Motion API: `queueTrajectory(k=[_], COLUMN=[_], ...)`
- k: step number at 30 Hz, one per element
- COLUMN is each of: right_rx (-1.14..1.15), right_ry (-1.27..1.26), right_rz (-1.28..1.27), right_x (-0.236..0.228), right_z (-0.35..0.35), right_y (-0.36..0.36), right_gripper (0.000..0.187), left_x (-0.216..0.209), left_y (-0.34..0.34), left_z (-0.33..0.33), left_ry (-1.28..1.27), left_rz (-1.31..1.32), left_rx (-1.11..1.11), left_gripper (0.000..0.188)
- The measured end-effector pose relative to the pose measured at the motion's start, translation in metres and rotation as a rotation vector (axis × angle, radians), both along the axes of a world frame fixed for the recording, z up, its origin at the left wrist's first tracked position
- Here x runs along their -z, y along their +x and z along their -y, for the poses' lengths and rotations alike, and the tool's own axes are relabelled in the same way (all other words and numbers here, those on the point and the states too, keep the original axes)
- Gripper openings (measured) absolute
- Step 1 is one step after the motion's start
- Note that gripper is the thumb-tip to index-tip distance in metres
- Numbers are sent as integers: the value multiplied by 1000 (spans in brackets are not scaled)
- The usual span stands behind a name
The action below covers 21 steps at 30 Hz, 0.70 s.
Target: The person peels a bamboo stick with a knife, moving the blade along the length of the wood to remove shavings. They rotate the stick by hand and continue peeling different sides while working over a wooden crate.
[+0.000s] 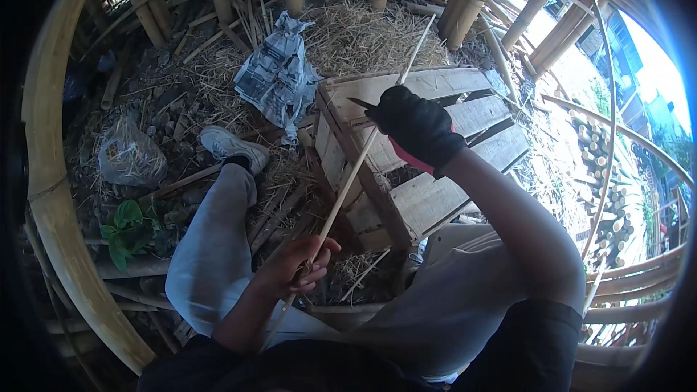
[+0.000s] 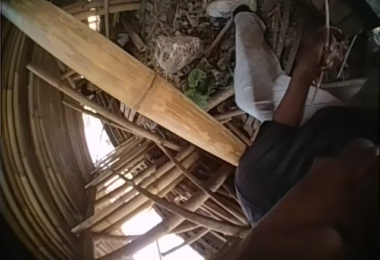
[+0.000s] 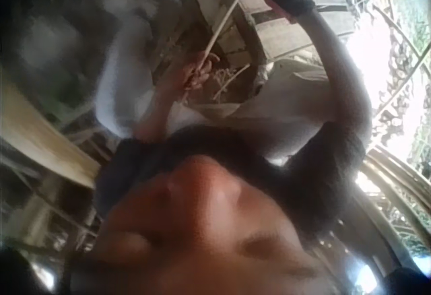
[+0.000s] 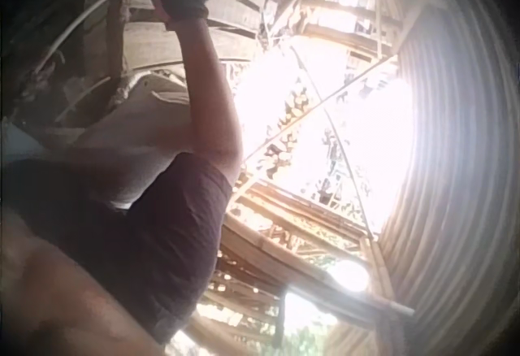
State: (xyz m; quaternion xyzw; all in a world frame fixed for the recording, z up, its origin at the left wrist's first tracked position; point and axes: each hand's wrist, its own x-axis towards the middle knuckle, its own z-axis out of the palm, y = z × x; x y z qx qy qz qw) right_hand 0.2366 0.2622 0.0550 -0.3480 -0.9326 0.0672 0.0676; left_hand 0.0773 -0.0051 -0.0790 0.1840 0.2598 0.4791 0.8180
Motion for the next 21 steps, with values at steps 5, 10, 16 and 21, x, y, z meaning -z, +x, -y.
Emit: queueTrajectory(k=[5,10,16,21], right_rx=[-53,-12,162,-8], right_ry=[208,77,106,137], right_rz=[57,205,111,49], right_x=[2,3,23,49], right_z=[-20,-38,-62,-52], right_y=[22,20,14,11], right_gripper=[18,24,26,25], left_x=[-5,2,16,21], left_y=[2,3,8,9], left_z=[-5,-8,-13,-16], left_ry=[9,53,22,-30], left_rz=[-163,-212,-179,-238], left_rx=[-36,-33,-104,-120], left_gripper=[43,44,45,44])
